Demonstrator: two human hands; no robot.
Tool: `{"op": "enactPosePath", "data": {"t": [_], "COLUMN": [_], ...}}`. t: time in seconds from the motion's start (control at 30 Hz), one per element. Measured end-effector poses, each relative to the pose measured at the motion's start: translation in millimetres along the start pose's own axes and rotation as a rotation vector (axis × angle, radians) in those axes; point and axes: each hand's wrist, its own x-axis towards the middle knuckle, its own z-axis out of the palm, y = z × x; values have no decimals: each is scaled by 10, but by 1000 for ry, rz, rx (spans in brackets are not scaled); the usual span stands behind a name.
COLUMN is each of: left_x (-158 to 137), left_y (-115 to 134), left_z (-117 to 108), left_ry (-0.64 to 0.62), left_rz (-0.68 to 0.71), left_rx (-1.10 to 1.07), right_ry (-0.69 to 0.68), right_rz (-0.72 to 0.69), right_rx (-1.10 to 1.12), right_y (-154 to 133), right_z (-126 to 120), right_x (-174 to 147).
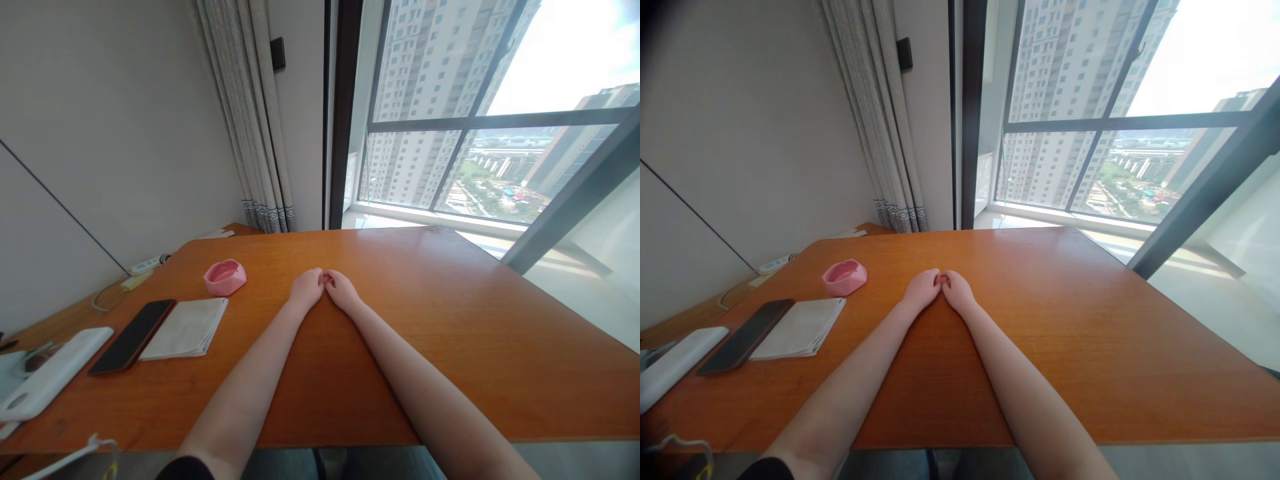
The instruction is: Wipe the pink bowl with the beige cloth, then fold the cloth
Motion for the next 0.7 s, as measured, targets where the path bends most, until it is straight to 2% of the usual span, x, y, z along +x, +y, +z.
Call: {"op": "enactPosePath", "data": {"t": [0.1, 0.23, 0.3, 0.4, 0.5, 0.6, 0.7], "left_x": [12, -117, -215, -322, -354, -346, -326], "left_y": [-287, -916, -1224, -1541, -1635, -1549, -1339], "left_z": [-356, -697, -753, -763, -758, -755, -733], "left_ry": [167, 386, 372, 190, 81, 117, 137], "left_rz": [-119, -328, -442, -547, -588, -567, -484], "left_rx": [73, 275, 344, 321, 269, 265, 223], "right_ry": [28, 26, 19, 23, 32, 62, 154], "right_rz": [1, -27, -34, -37, -35, 1, 83], "right_rx": [38, 11, 6, 12, 21, 86, 200], "right_y": [59, 65, 55, 53, 74, 100, 109], "right_z": [19, 30, 24, 15, 15, 28, 43], "right_x": [12, 17, 14, 7, 9, 29, 58]}}
